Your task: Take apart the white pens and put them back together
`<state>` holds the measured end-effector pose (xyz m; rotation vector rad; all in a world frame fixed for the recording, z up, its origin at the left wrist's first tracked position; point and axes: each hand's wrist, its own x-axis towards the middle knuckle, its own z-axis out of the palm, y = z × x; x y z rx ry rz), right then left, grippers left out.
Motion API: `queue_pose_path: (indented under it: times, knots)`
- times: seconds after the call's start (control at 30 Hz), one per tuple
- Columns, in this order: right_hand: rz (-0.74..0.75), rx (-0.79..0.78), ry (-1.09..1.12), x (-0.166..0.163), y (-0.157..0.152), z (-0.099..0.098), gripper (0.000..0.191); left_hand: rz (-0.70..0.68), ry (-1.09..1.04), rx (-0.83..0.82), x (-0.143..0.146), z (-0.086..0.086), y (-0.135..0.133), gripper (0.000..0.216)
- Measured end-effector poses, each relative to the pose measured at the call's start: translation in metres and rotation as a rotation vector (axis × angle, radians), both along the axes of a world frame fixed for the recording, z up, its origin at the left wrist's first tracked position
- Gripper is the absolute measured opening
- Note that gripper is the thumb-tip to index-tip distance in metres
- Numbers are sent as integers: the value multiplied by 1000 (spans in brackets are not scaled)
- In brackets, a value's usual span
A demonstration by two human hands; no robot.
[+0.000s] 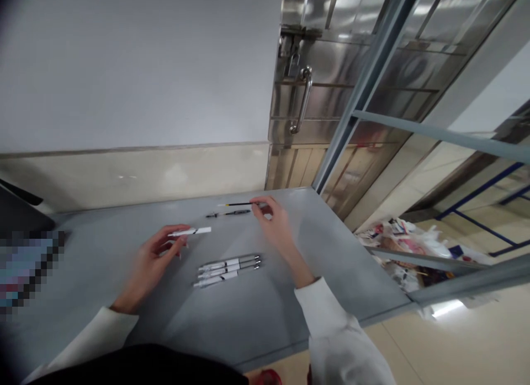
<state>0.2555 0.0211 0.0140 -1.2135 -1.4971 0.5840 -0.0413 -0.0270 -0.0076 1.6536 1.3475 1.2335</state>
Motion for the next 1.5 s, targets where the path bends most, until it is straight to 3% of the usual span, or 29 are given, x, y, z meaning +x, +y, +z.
queue_pose_path:
  times: [0.23,0.47,1.13,1.37,1.5]
  knots:
    - [-9,-24,-2,-3,-4,6,22,7,-50,19,-12,4,-18,30]
    - [4,-26,10,-5,-5,11,22,7,52,9,-18,11,-22,31]
    - [13,-24,24,-3,2,6,28,-105,-65,88,19,8,77,41]
    - [9,-26,34,-2,1,8,28,-68,-155,75,28,23,54,34]
    - [13,-42,66,-1,2,6,31,-20,-214,21,26,22,38,34]
